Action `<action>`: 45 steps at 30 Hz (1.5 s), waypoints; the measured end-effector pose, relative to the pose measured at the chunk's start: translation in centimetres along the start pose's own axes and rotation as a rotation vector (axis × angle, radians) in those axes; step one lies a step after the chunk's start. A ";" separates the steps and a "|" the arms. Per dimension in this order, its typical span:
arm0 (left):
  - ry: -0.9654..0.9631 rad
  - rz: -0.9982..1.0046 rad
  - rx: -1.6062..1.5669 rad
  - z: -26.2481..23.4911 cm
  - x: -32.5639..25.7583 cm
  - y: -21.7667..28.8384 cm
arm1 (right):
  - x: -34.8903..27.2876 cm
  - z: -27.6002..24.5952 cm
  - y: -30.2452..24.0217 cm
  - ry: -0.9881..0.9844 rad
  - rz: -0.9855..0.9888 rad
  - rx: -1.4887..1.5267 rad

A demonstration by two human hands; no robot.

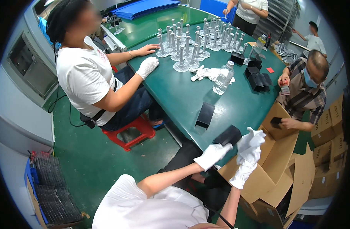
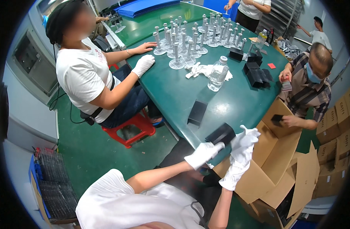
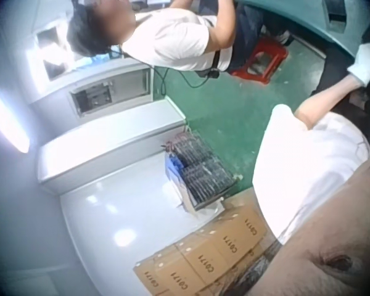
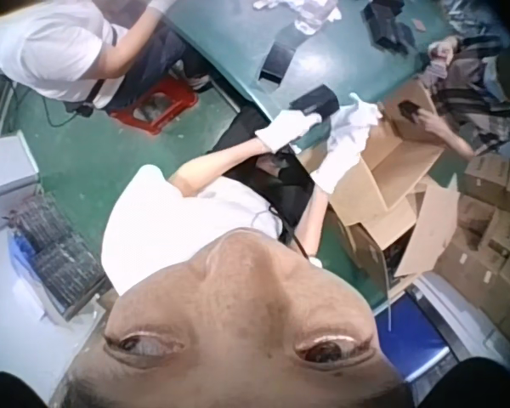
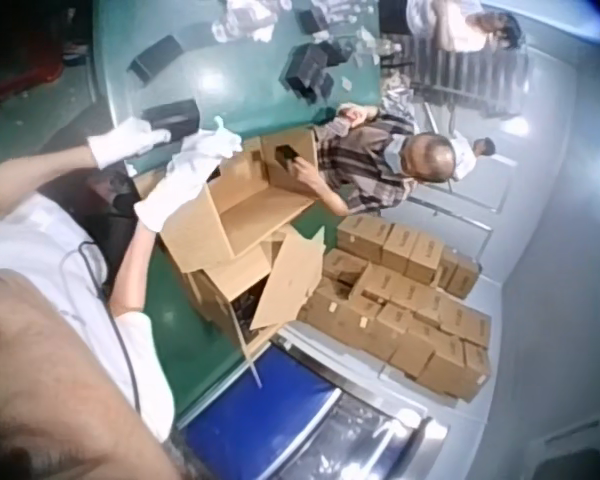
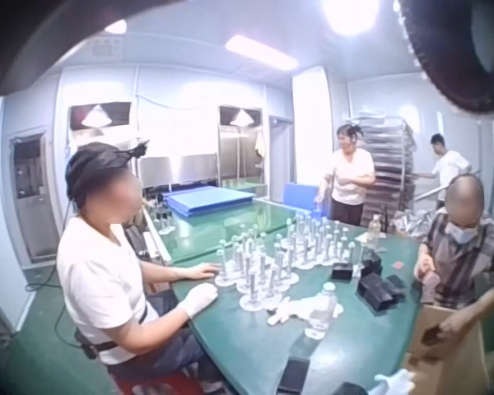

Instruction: The person wipes small black rectangular objects with a white cloth at a green workbench. They repeatedly pick up an object, wipe it, and place it on the table. Other workers are visible in the background handling similar items and cardboard boxes.

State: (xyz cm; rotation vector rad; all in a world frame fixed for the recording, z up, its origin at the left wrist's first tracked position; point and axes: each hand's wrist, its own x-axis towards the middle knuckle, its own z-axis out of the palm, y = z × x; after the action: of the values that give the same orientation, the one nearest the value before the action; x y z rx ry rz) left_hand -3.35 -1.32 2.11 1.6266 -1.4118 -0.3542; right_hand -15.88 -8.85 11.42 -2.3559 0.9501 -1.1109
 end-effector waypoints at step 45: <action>0.087 0.300 0.206 -1.6 20.5 -1.2 | -2.6 6.9 1.1 0.107 0.184 0.585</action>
State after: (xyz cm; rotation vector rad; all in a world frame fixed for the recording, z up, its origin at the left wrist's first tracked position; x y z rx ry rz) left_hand 4.69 -18.98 9.01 1.5392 -1.6388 0.0364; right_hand -12.16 -7.46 5.08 -1.7215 0.7292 -1.2442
